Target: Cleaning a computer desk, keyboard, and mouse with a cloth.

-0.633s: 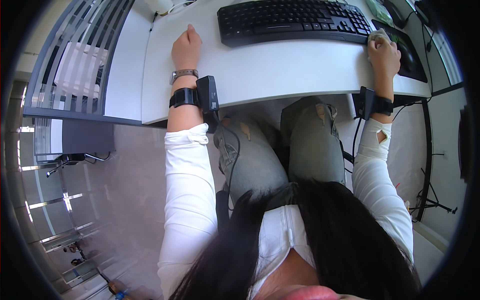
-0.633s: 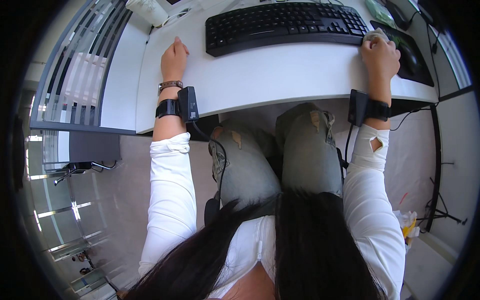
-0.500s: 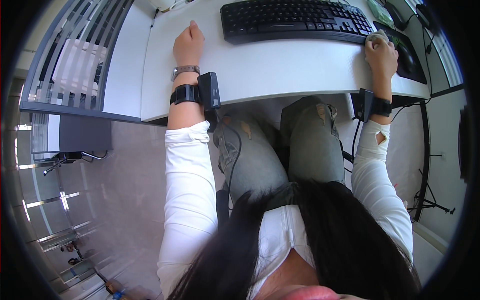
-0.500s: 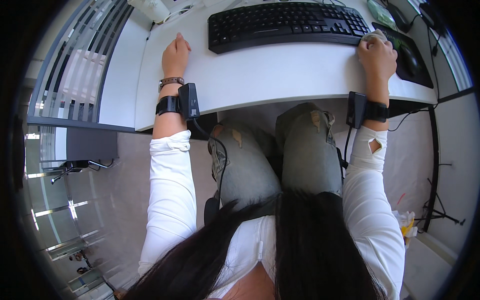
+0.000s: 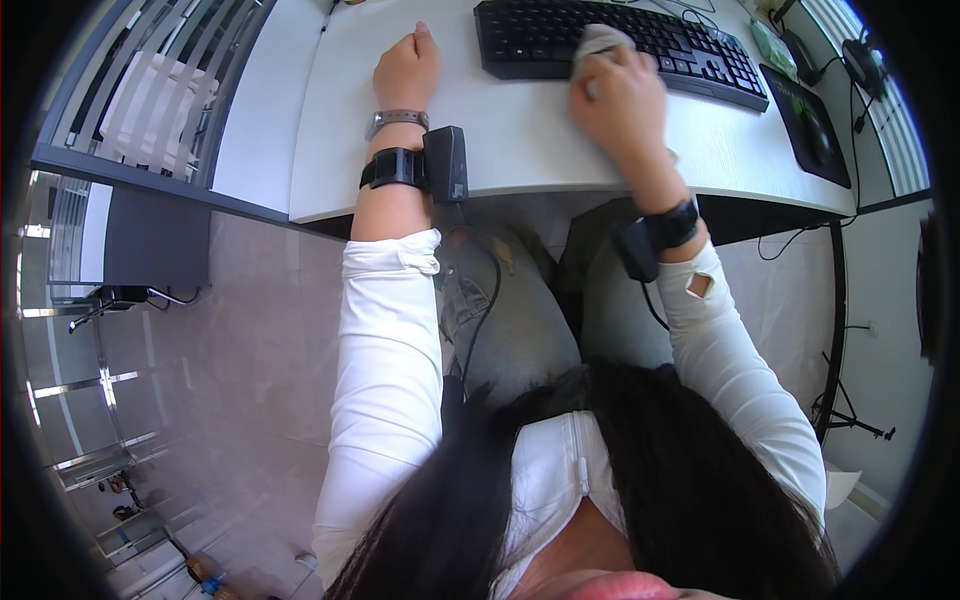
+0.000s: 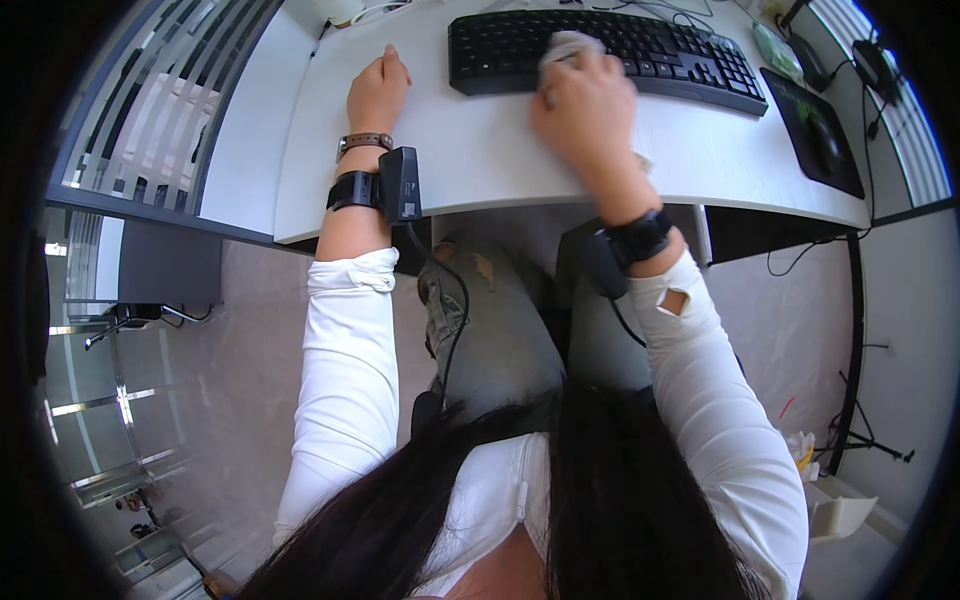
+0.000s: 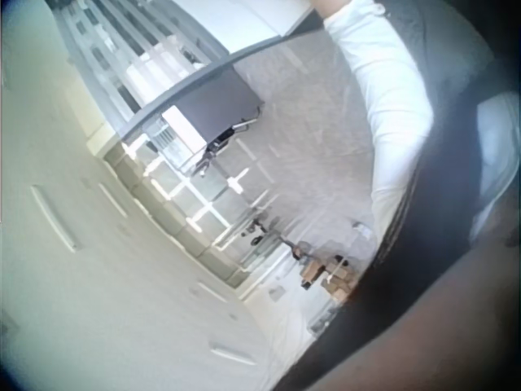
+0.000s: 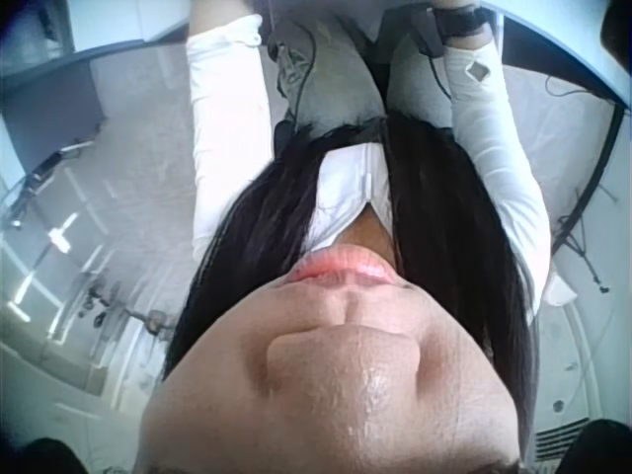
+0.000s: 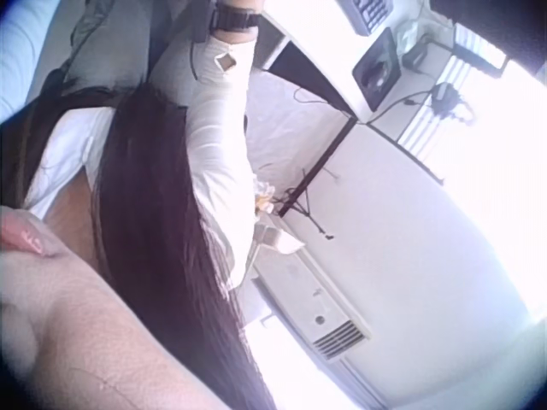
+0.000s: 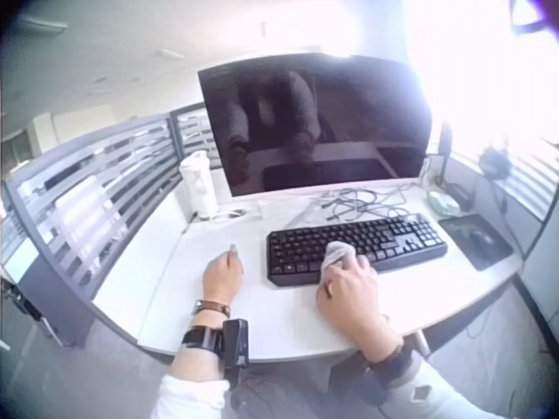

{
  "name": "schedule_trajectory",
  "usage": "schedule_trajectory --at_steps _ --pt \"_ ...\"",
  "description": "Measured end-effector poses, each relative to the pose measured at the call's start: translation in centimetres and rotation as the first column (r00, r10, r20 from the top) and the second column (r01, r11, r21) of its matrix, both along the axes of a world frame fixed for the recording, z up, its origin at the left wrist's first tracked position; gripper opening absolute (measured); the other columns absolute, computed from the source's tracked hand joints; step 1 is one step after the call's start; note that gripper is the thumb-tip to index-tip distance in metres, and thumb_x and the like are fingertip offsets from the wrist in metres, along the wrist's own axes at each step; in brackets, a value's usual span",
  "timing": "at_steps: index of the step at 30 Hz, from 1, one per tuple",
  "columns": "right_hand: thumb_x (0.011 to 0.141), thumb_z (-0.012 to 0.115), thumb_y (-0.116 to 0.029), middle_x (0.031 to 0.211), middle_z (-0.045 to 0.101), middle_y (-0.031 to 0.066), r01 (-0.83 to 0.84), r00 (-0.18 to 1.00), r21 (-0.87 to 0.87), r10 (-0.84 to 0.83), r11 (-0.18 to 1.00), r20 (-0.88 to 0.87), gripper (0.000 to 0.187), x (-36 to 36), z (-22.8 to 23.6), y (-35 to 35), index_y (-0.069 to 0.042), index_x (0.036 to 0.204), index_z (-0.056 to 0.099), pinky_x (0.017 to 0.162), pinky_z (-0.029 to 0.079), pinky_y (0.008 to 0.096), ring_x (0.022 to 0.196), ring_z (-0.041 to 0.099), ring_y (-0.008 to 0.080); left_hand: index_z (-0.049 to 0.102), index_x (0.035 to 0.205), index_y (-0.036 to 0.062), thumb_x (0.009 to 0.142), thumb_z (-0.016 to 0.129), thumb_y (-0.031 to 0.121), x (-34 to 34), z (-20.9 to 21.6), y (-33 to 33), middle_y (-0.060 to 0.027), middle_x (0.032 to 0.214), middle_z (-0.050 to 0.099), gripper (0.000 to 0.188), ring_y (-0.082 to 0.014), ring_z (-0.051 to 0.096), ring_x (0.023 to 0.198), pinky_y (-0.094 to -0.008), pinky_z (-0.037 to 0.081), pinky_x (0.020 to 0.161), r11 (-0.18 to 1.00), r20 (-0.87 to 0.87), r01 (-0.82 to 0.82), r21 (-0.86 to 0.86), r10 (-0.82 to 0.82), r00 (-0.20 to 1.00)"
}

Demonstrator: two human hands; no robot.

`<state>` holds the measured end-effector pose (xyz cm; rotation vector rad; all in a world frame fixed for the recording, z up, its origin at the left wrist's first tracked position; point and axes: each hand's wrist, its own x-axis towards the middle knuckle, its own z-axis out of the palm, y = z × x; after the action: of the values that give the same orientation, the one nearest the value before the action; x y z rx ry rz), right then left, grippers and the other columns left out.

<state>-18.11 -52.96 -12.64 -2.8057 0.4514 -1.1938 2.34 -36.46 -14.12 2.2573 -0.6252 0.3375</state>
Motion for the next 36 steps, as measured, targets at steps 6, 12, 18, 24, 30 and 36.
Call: schedule_trajectory --at_steps 6,12,18,24,30,36 --pt "0.068 0.064 -0.020 0.097 0.060 0.0083 -0.201 0.971 -0.077 0.188 0.977 -0.146 0.018 4.8 0.6 7.7 -0.010 0.080 0.072 0.075 0.045 0.0412 0.098 0.055 0.0285 0.066 0.070 0.0079 0.097 0.033 0.043 -0.2 0.2 0.2 -0.0145 0.072 0.067 0.056 -0.0380 0.063 0.073 -0.0446 0.048 0.071 0.998 -0.016 -0.033 -0.044 0.032 0.999" --pt "0.068 0.068 -0.021 0.100 0.060 0.0051 -0.287 0.940 -0.304 0.206 0.908 -0.273 0.016 6.8 0.5 10.0 -0.015 0.082 0.073 0.074 0.042 0.0377 0.097 0.054 0.0234 0.067 0.080 0.0029 0.098 0.034 0.039 0.7 -0.1 0.2 -0.0217 0.081 0.067 0.052 -0.0457 0.062 0.080 -0.0513 0.049 0.072 0.994 0.019 0.028 -0.110 -0.026 0.999" --pt "0.063 0.067 -0.014 0.098 0.056 0.0062 -0.301 0.949 -0.216 0.270 0.929 -0.160 0.016 5.0 -0.3 9.3 -0.012 0.079 0.066 0.074 0.042 0.0370 0.091 0.052 0.0246 0.067 0.071 0.0058 0.098 0.034 0.038 -0.3 0.5 0.3 -0.0168 0.075 0.068 0.054 -0.0407 0.064 0.075 -0.0474 0.049 0.071 0.992 -0.036 0.039 -0.119 -0.044 0.998" --pt "0.067 0.064 -0.015 0.092 0.056 0.0070 -0.345 0.938 -0.090 0.339 0.934 -0.074 0.011 0.8 0.1 7.6 -0.011 0.076 0.066 0.073 0.040 0.0363 0.089 0.052 0.0263 0.064 0.067 0.0070 0.098 0.035 0.041 -0.6 0.8 0.4 -0.0128 0.069 0.066 0.055 -0.0361 0.064 0.071 -0.0427 0.048 0.069 0.994 -0.043 -0.003 -0.108 -0.001 0.999" --pt "0.070 0.063 -0.014 0.091 0.055 0.0075 -0.398 0.912 0.020 0.398 0.917 -0.095 0.011 -2.4 1.1 4.1 -0.011 0.079 0.066 0.072 0.043 0.0387 0.090 0.053 0.0271 0.063 0.067 0.0067 0.099 0.034 0.039 -0.3 0.8 0.7 -0.0128 0.069 0.066 0.054 -0.0347 0.063 0.070 -0.0424 0.048 0.068 0.998 -0.050 -0.010 -0.069 0.007 0.999" --pt "0.074 0.065 -0.017 0.090 0.057 0.0088 -0.208 0.975 0.044 0.211 0.977 -0.074 0.008 -3.6 0.8 -4.1 -0.015 0.081 0.067 0.073 0.047 0.0420 0.089 0.055 0.0306 0.063 0.067 0.0059 0.099 0.034 0.039 -0.1 0.7 0.5 -0.0124 0.068 0.065 0.054 -0.0338 0.063 0.069 -0.0412 0.048 0.069 0.999 -0.029 -0.011 -0.048 0.010 1.000"
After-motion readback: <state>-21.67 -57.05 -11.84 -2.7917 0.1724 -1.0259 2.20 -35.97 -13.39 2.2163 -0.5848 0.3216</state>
